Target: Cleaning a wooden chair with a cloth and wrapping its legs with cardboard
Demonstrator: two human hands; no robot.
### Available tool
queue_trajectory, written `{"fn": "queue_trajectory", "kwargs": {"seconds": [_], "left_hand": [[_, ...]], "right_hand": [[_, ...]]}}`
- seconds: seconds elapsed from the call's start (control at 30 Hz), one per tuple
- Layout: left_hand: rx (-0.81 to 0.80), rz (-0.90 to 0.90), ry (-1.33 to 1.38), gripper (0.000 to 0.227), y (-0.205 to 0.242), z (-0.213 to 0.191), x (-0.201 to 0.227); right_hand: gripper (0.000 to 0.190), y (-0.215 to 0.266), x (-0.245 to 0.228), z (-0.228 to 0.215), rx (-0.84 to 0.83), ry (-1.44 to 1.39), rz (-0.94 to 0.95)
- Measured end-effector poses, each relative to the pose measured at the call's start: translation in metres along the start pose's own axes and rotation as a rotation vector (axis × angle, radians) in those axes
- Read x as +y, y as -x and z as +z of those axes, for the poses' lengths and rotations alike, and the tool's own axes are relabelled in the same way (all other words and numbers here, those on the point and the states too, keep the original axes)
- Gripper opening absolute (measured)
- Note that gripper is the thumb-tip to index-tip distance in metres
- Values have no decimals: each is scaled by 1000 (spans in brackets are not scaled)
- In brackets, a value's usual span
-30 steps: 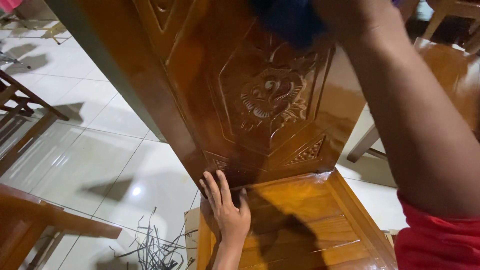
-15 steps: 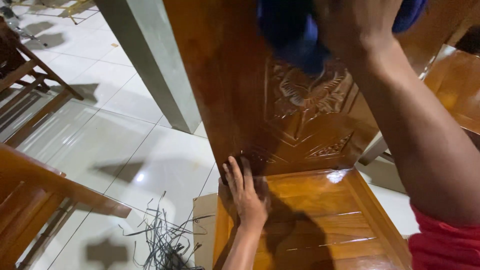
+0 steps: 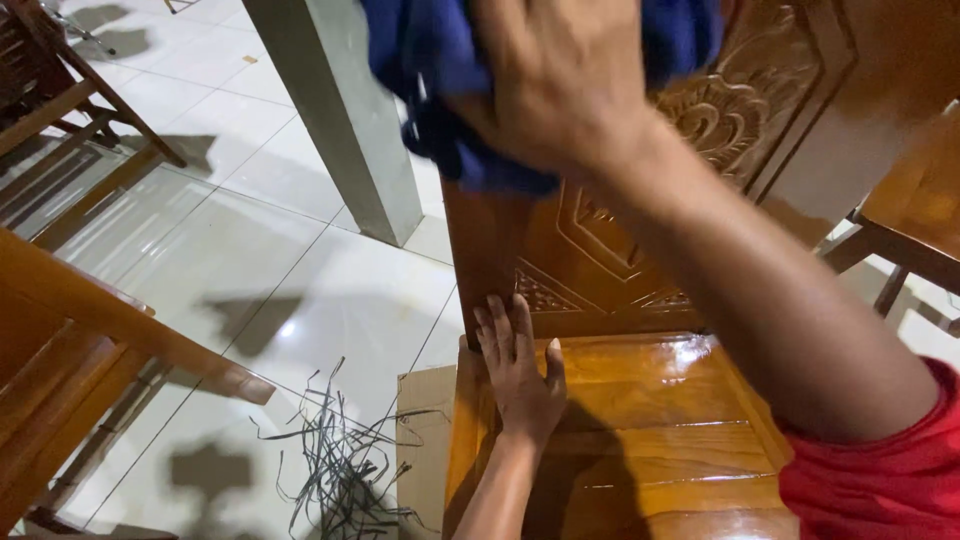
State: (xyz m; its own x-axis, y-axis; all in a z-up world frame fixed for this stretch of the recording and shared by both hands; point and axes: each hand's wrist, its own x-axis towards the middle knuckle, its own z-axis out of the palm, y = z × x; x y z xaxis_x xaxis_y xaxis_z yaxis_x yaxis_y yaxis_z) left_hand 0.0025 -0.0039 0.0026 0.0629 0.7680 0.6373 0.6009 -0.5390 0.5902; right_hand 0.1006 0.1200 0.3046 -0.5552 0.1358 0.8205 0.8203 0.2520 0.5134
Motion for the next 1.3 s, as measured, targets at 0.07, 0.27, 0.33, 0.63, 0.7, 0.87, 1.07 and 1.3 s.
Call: {"fn": "queue_trajectory", "kwargs": {"seconds": [0.07,0.27,0.33,0.63,0.7,0.87,1.07,1.3], "left_hand": [[-11,-15,-12,81,2,2,-1],[-16,-36,12,72,-2,1,1],[-36,-38,12,64,0,4,0],[-20,-112,116,77,2,3,1],[89,-33,73,64,-4,0,7],[78,-6,20,60,-1,6,-1],[93,10,7,48,-2,5,0],[118,-3,35,62,6,20,-12]], "right_hand": [[52,15,-22,-2,-38,-104,-3],[46,78,-59,-1,-126,-116,-98],[48,92,-67,-6,-189,-125,-123],[37,107,-46,-25,-165,-379,-303],[38,118,-26,-5,-130,-259,-309],[49,85,4,-23,-54,-138,-78],[49,162,-26,7,13,-111,23],[40,227,-81,-20,-95,-109,73]]}}
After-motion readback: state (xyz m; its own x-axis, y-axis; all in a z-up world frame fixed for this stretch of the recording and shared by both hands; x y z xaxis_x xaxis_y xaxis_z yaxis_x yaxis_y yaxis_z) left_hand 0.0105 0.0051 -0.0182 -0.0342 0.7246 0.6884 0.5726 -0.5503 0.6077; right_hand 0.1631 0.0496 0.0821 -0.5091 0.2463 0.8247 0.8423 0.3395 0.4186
